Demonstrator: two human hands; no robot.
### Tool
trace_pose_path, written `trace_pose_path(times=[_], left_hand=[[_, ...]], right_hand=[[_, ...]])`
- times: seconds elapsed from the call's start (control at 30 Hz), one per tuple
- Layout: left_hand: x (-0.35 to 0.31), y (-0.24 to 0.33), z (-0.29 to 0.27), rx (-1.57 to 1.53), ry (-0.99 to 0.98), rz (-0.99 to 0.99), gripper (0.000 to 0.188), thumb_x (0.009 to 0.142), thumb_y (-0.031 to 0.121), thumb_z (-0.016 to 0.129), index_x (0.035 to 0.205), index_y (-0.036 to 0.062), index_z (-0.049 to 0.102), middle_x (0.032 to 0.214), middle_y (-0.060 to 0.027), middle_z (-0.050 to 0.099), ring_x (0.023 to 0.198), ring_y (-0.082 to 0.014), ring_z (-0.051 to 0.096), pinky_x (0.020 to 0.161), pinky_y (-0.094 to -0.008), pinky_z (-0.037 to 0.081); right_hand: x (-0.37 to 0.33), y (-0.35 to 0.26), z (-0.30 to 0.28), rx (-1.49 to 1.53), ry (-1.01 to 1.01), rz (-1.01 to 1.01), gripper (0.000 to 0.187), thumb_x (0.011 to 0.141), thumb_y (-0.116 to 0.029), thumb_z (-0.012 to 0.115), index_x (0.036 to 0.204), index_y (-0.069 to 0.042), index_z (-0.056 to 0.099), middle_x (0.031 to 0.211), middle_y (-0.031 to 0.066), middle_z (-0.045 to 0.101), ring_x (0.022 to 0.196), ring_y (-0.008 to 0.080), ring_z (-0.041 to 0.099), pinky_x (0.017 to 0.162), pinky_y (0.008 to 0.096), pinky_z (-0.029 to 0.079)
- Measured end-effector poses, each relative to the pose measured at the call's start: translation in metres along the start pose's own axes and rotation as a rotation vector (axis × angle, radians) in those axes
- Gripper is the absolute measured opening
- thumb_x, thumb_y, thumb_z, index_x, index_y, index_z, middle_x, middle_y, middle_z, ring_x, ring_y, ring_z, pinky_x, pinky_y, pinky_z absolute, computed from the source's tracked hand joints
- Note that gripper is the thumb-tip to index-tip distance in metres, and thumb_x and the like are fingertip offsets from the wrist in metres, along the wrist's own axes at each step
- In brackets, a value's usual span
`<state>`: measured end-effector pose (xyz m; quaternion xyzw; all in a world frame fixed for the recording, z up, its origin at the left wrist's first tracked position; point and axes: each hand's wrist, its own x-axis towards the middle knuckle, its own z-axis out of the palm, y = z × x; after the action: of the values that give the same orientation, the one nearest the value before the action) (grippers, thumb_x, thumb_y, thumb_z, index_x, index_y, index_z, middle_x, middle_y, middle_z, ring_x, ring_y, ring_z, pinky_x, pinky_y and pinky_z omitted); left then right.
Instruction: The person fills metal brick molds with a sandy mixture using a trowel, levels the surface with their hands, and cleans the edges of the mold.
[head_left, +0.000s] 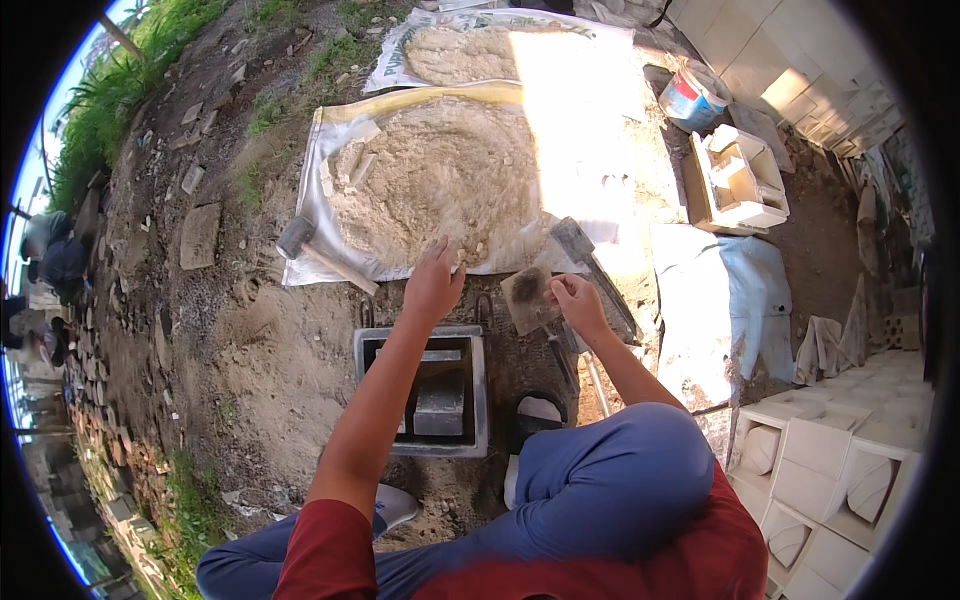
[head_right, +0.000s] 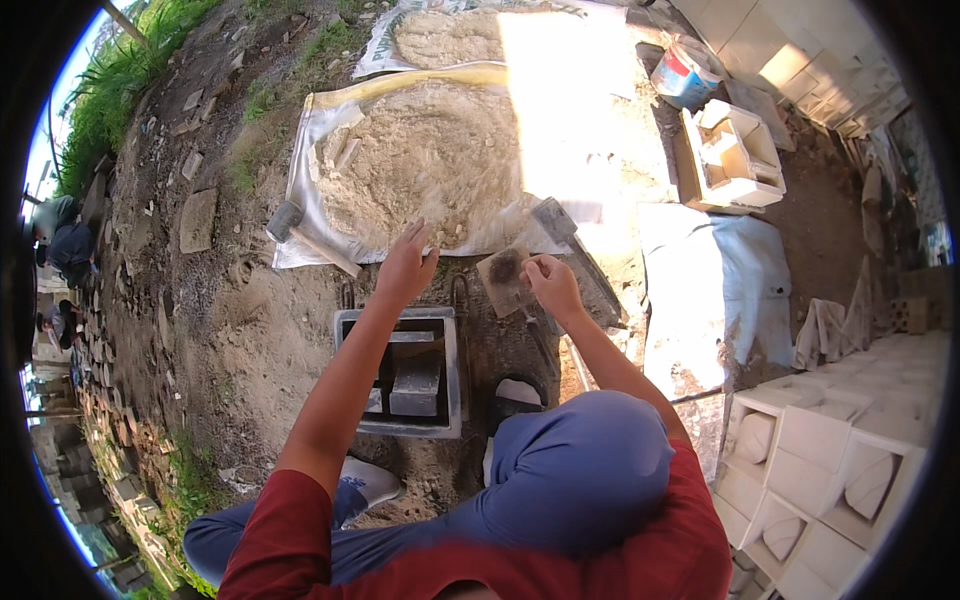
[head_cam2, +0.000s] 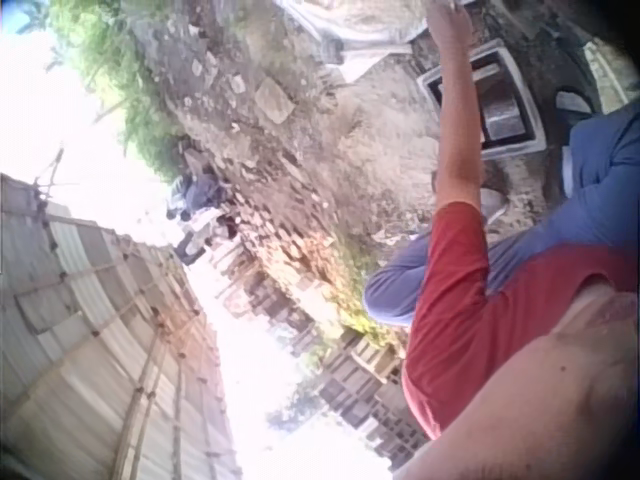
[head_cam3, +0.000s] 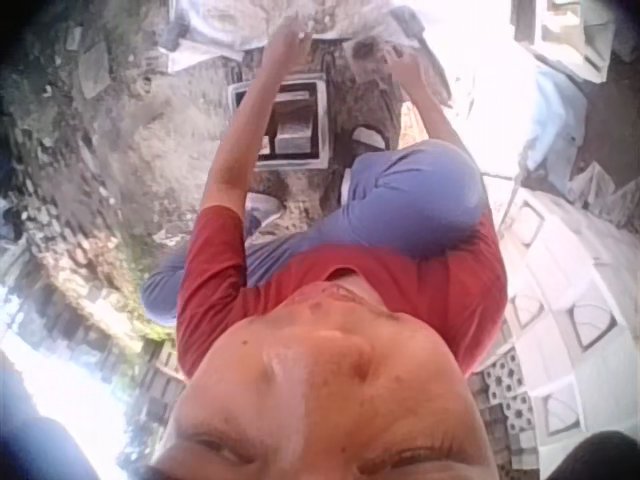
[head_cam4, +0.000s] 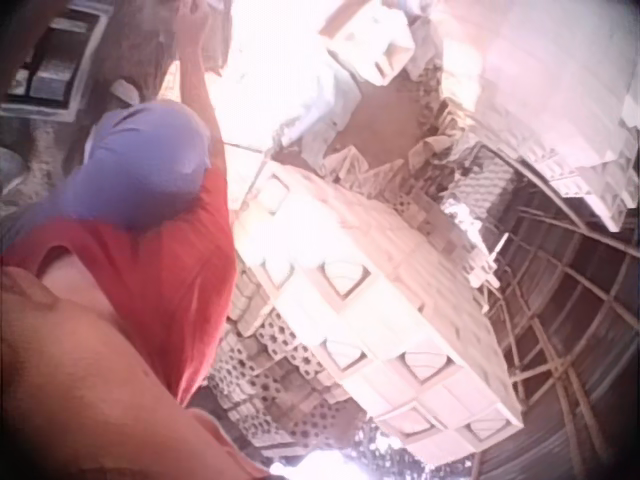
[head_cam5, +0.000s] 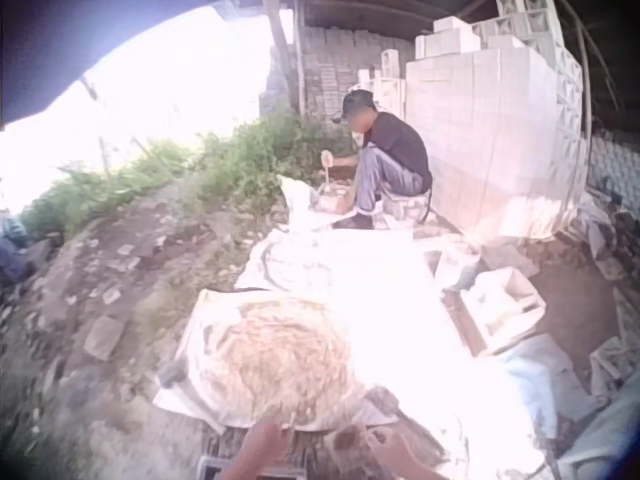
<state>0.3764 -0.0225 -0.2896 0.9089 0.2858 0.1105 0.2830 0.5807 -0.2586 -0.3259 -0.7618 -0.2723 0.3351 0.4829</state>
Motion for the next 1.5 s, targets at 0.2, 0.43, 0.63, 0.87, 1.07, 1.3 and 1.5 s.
trace_pose_path(times=[0.2,0.43,0.63,0.87,1.07,1.3,1.5], left_hand=[[0.067,-0.052,0.042,0.276,-0.080,-0.016,0.054,0.097,0.015,0.065,0.148,0.0001,0.053,0.149,-0.0234,0.056,0.137,-0.0387,0.055,0.107,-0.0461,0.053],[0.085,-0.075,0.056,0.364,-0.019,0.064,0.026,0.091,0.005,0.059,0.116,0.0017,0.068,0.096,-0.0215,0.074,0.089,-0.0388,0.074,0.076,-0.0475,0.061],[0.091,-0.085,0.052,0.307,0.014,0.006,0.012,0.092,0.008,0.061,0.094,0.0041,0.072,0.087,-0.0217,0.072,0.084,-0.0403,0.073,0.074,-0.0500,0.059],[0.090,-0.079,0.050,0.303,0.074,0.037,0.017,0.097,0.020,0.065,0.097,0.0054,0.074,0.081,-0.0213,0.071,0.078,-0.0409,0.072,0.070,-0.0501,0.058],[0.098,-0.088,0.037,0.240,0.077,0.044,0.019,0.098,0.022,0.065,0.099,0.0064,0.075,0.085,-0.0210,0.072,0.078,-0.0413,0.071,0.072,-0.0509,0.058],[0.102,-0.050,0.016,0.180,0.011,-0.062,0.029,0.100,0.031,0.066,0.115,0.0074,0.074,0.109,-0.0208,0.075,0.097,-0.0386,0.073,0.084,-0.0492,0.058],[0.135,-0.095,0.027,0.238,0.203,0.120,0.071,0.098,0.040,0.068,0.157,0.0100,0.044,0.169,-0.0162,0.032,0.154,-0.0390,0.033,0.120,-0.0538,0.037]], right_hand=[[-0.005,-0.012,0.054,0.002,0.032,-0.093,0.021,0.104,-0.016,0.061,0.110,0.001,0.073,0.091,0.0109,0.077,0.084,0.0141,0.072,0.075,0.0300,0.055],[-0.017,-0.011,0.052,-0.003,0.048,-0.120,0.019,0.103,-0.014,0.061,0.106,0.001,0.072,0.092,0.0123,0.076,0.086,0.0186,0.074,0.076,0.0318,0.056],[-0.037,-0.009,0.053,-0.352,0.197,-0.303,0.013,0.094,-0.013,0.067,0.102,-0.004,0.071,0.093,0.0117,0.071,0.091,0.0303,0.069,0.083,0.0407,0.053],[-0.080,0.002,0.054,-0.818,0.263,-0.267,0.031,0.083,-0.024,0.077,0.108,-0.009,0.066,0.108,0.0105,0.062,0.111,0.0325,0.057,0.098,0.0485,0.042],[-0.089,0.016,0.059,-0.963,0.290,-0.304,0.029,0.083,-0.026,0.078,0.101,-0.009,0.064,0.106,0.0100,0.060,0.110,0.0319,0.055,0.096,0.0489,0.040],[-0.084,0.008,0.043,-0.895,0.219,-0.290,0.021,0.089,-0.023,0.075,0.097,-0.008,0.062,0.103,0.0137,0.061,0.103,0.0355,0.060,0.088,0.0481,0.045],[-0.037,-0.061,0.032,-0.538,0.080,-0.051,0.029,0.100,-0.027,0.069,0.107,-0.001,0.059,0.095,0.0237,0.070,0.083,0.0441,0.069,0.070,0.0477,0.053]])
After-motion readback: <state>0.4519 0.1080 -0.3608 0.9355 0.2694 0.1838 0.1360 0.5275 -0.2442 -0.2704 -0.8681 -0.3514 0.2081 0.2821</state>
